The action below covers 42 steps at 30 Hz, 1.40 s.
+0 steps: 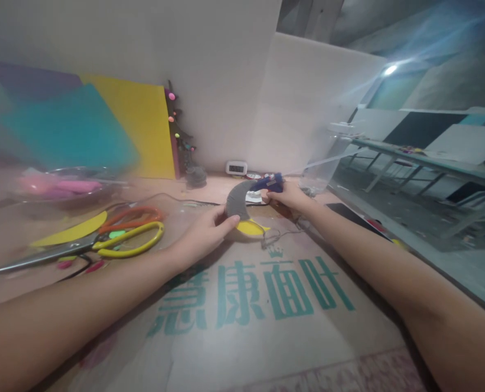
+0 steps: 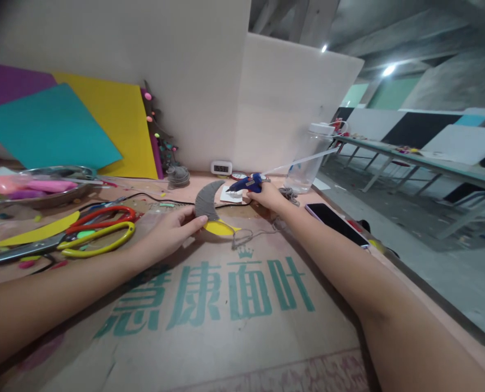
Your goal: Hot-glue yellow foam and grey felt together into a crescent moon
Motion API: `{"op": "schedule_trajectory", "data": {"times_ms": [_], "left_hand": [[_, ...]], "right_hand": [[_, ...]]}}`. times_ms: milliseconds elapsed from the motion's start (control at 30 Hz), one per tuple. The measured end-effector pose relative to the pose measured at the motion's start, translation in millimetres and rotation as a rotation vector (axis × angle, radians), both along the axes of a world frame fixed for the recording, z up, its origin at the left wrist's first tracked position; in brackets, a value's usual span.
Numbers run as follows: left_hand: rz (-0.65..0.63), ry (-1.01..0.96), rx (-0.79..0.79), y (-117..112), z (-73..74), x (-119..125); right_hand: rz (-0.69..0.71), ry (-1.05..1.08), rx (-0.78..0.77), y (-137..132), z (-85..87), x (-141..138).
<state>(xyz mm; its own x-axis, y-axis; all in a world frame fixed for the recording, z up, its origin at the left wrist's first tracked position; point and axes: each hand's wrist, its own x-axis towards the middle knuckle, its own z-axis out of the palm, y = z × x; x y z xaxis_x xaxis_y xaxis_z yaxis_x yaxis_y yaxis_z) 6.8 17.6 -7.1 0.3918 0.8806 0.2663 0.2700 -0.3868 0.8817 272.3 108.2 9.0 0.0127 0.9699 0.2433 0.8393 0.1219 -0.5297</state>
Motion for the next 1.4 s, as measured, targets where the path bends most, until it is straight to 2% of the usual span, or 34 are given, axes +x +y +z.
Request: {"op": "schedule_trajectory", "data": {"times_ms": [300, 500, 667, 800, 900, 1100, 1200, 1400], "left_hand": [[0.031, -0.05, -0.042, -2.0, 2.0, 1.9], [0.096, -0.013, 0.031, 1.0, -2.5, -0.5], [0.072, -0.016, 0.087, 2.9, -5.0, -2.0], [0.102, -0.006, 0.084, 3.4, -3.8, -1.6], [0.104, -0.039, 0.069, 3.6, -2.4, -1.4], [0.153, -0.068, 0.01, 5.9, -4.2, -3.3], [0.143, -0.086, 0.01, 5.9, -4.9, -3.6], [0.155, -0.062, -0.016, 2.3, -0.9, -2.9]], "right_hand": [[-0.035, 0.103, -0.01, -31.7, 11.6, -0.6], [0.06, 0.288, 0.112, -89.1, 4.2, -10.4], [0.051, 0.189, 0.205, -123.6, 3.0, -17.6], [0.03, 0.078, 0.19, -132.2, 9.8, -20.3], [0.092, 0.038, 0.141, -135.4, 12.9, -21.5], [0.135, 0.053, 0.211, -132.9, 0.6, -19.5], [0.147, 0.085, 0.197, -131.4, -3.7, -19.1], [0.071, 0.018, 0.219, -127.3, -8.6, -17.5]]}}
